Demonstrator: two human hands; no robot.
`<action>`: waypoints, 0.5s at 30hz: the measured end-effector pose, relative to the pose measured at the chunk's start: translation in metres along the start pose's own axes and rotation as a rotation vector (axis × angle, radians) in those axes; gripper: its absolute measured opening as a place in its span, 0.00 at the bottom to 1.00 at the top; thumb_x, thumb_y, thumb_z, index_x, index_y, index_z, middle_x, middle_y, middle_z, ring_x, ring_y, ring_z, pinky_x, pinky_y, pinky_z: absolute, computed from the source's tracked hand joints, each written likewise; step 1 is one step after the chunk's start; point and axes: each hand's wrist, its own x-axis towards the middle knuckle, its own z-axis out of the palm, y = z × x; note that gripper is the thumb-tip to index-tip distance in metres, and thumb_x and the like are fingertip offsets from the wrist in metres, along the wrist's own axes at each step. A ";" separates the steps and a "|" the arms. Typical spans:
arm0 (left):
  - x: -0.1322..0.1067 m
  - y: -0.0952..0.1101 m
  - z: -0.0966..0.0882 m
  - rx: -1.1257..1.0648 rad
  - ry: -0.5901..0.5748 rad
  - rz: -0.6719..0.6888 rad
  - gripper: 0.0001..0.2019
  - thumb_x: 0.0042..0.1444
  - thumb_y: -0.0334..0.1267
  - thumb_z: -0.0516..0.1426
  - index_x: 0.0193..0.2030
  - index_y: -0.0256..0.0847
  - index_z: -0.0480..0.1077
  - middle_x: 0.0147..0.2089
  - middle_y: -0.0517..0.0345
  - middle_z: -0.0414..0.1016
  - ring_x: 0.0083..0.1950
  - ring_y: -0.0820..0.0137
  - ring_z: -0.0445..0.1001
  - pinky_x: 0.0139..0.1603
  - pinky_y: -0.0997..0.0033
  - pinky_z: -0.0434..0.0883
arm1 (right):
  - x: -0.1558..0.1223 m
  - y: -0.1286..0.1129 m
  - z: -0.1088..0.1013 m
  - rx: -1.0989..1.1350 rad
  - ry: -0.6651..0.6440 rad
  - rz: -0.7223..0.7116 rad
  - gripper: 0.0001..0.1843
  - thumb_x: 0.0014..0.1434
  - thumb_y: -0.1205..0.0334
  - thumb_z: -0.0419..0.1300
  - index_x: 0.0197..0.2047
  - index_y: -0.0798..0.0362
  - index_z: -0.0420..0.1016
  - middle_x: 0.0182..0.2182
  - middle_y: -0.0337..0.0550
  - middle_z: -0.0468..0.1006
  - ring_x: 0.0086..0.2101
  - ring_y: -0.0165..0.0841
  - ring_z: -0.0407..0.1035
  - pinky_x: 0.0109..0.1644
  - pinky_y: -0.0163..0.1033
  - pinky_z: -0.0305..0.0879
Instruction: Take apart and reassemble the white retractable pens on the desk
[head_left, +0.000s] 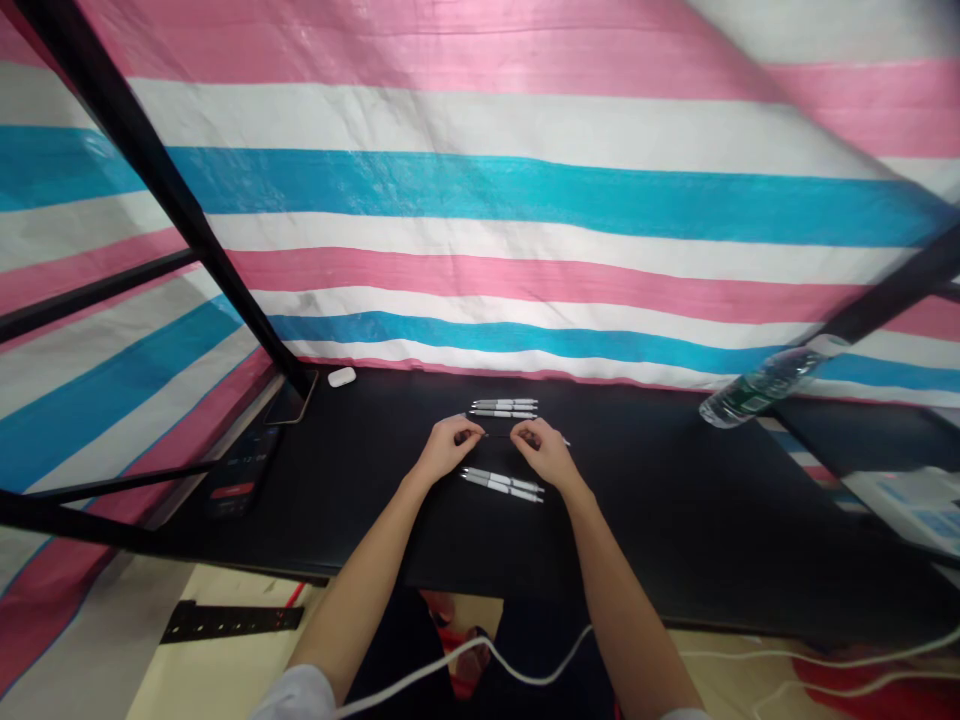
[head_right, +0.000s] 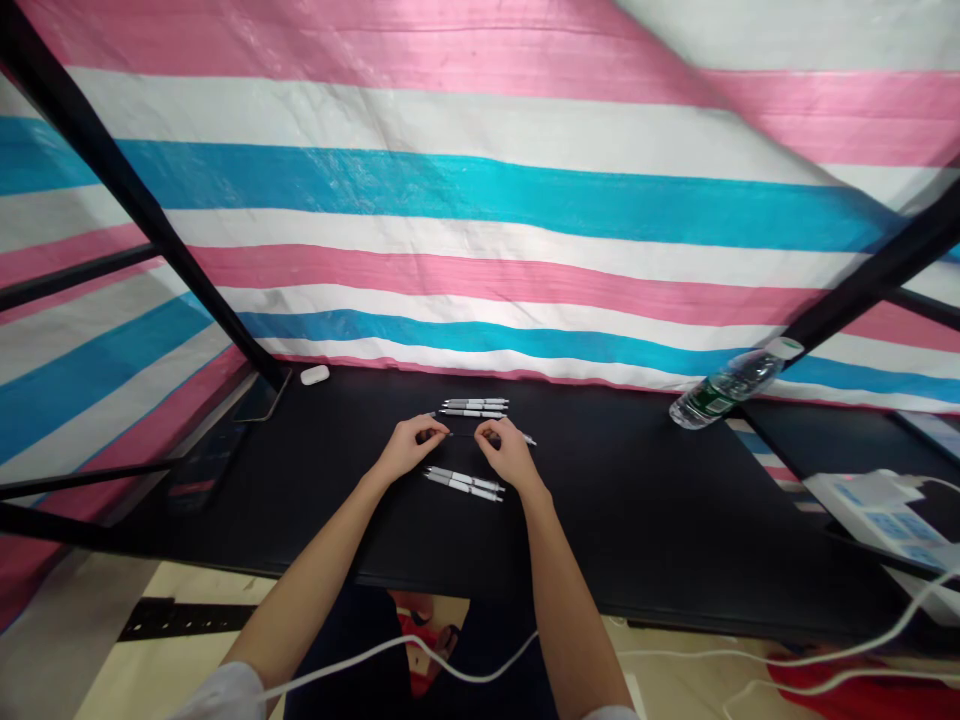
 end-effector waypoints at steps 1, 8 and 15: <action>0.000 0.000 0.001 -0.065 0.026 -0.045 0.07 0.56 0.39 0.58 0.35 0.40 0.77 0.32 0.56 0.76 0.30 0.71 0.68 0.33 0.72 0.64 | 0.000 -0.001 0.001 0.090 0.022 0.067 0.07 0.54 0.56 0.60 0.31 0.51 0.75 0.26 0.40 0.75 0.29 0.34 0.68 0.36 0.41 0.65; 0.000 0.002 0.006 -0.562 0.103 -0.282 0.13 0.47 0.44 0.64 0.36 0.37 0.76 0.32 0.55 0.76 0.32 0.71 0.72 0.36 0.71 0.67 | 0.004 -0.010 0.014 0.786 0.137 0.318 0.15 0.46 0.52 0.69 0.33 0.53 0.77 0.25 0.41 0.78 0.27 0.33 0.71 0.27 0.36 0.68; 0.002 0.003 0.009 -0.677 0.179 -0.294 0.12 0.45 0.42 0.65 0.34 0.36 0.76 0.28 0.58 0.75 0.30 0.72 0.71 0.36 0.70 0.68 | 0.003 -0.012 0.024 0.973 0.098 0.366 0.16 0.49 0.50 0.67 0.37 0.53 0.79 0.33 0.46 0.80 0.37 0.37 0.75 0.35 0.39 0.74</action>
